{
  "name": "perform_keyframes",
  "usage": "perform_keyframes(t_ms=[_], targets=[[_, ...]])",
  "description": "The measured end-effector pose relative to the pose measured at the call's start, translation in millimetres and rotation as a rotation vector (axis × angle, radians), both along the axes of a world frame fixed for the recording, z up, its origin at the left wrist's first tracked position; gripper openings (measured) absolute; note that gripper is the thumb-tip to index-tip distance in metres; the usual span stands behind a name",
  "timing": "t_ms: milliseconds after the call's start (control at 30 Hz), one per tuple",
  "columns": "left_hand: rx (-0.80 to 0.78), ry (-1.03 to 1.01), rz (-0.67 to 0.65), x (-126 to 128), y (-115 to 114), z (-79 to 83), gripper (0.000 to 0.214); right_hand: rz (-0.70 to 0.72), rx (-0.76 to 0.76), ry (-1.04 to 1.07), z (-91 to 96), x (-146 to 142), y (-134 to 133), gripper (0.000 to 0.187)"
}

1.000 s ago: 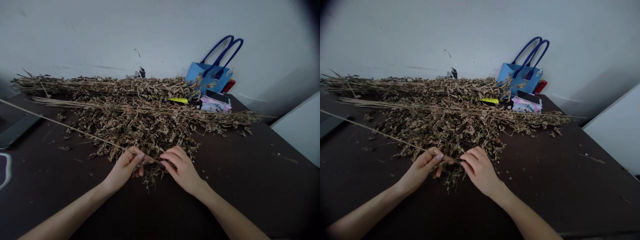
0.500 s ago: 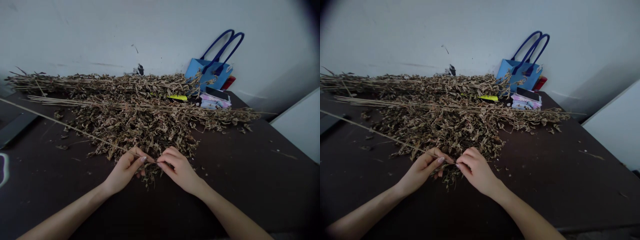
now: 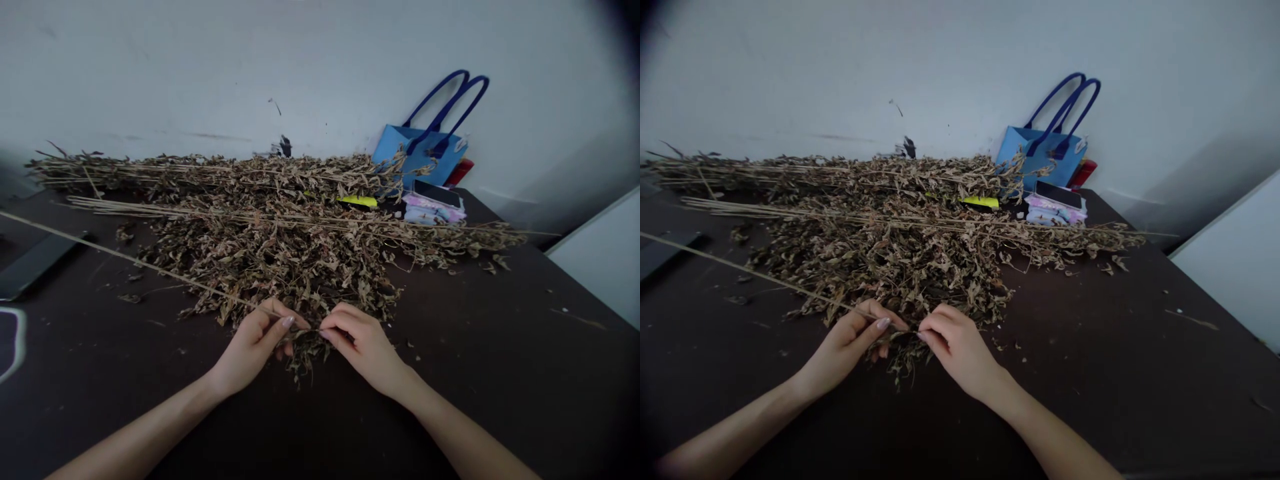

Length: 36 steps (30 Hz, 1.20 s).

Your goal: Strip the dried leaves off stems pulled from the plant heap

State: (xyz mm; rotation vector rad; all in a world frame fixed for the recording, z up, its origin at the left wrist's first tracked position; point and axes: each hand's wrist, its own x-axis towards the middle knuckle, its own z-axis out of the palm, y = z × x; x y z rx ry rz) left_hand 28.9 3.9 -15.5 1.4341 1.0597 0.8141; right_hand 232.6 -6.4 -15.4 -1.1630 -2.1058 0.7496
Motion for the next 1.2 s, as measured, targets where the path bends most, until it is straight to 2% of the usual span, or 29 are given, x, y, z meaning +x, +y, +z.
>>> perform_keyframes(t_ms=[233,367,567,733,900,967,1100,1200], targets=[[0.04,0.001,0.061,-3,2,2.8,0.019,0.004,0.017,-0.05,-1.6,2,1,0.011],[0.113,-0.01,0.106,-6,3,3.9,0.019,-0.055,0.043,-0.063,-0.8,6,4,0.012],[0.093,-0.106,0.117,-7,-1,4.6,0.015,-0.159,0.067,-0.076,-3.5,12,9,0.012],[0.062,-0.066,0.018,-2,-6,6.0,0.014,-0.193,0.114,-0.057,-3.3,14,10,0.014],[0.016,-0.008,-0.143,3,-17,3.0,0.017,-0.234,0.224,0.043,7.6,13,2,0.02],[0.013,0.036,-0.205,5,-22,1.8,0.017,-0.178,0.146,0.089,11.8,10,-3,0.019],[0.069,0.152,-0.328,9,-30,0.7,0.017,0.099,-0.167,0.211,10.5,-5,-15,0.024],[0.116,0.224,-0.403,10,-31,-0.5,0.016,0.15,-0.18,0.32,4.1,-15,-23,0.017]])
